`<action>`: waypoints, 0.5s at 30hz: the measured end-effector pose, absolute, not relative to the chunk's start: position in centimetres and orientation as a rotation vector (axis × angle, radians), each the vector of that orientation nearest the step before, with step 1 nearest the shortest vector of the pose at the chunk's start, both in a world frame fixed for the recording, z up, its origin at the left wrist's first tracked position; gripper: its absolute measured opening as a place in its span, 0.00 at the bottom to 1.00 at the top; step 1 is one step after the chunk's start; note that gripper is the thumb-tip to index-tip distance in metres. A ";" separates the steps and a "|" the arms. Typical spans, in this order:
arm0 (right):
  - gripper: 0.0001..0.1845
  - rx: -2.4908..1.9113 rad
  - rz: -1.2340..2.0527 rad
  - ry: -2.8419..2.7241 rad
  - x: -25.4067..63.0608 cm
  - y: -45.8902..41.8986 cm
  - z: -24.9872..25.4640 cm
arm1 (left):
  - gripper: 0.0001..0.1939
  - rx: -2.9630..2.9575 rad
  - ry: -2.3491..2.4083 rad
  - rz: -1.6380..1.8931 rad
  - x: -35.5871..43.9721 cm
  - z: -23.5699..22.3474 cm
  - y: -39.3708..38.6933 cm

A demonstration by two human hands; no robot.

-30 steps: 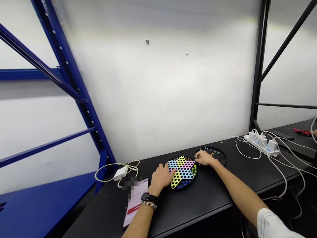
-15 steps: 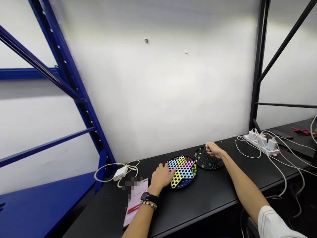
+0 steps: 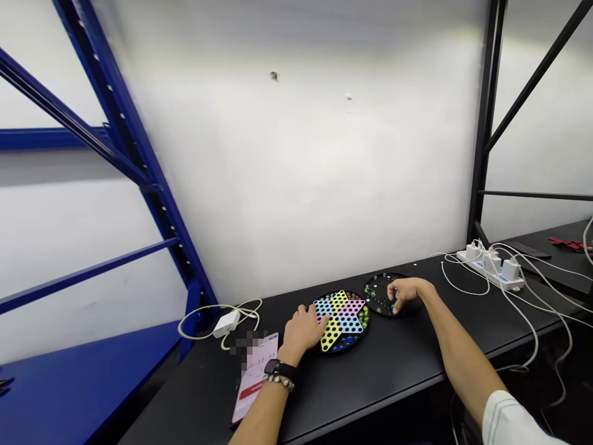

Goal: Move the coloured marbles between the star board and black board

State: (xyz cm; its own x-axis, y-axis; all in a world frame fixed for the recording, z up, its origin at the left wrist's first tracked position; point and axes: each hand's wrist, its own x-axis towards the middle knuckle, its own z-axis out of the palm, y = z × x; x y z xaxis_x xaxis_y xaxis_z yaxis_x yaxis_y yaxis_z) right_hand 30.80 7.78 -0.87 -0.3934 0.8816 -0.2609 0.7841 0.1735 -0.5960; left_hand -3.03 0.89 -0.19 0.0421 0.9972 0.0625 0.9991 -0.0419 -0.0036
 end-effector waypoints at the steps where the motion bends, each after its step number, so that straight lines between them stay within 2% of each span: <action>1: 0.21 -1.681 0.991 -2.316 30.8 7.9 -1.1 | 0.28 -2.233 -2.141 -0.065 -3.1 -0.2 0.9; 5: 0.14 -1.630 1.037 -2.388 30.6 8.3 -1.8 | 0.28 -2.228 -2.132 -0.073 -3.2 -0.4 1.1; 10: 0.23 -1.664 0.950 -2.353 29.5 7.8 -1.2 | 0.28 -2.241 -2.138 -0.079 -3.2 -0.5 1.1; 15: 0.18 -1.591 0.986 -2.373 27.8 7.7 -1.3 | 0.28 -2.240 -2.147 -0.073 -3.0 -0.2 0.9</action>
State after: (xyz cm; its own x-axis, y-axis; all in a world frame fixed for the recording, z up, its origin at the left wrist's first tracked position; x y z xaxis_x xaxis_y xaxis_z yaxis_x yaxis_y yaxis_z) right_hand 27.75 7.66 -1.31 -0.4406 0.8625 -0.2490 0.7851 0.2357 -0.5728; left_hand -3.01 0.85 -0.17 0.0425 0.9973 0.0602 0.9991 -0.0429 0.0051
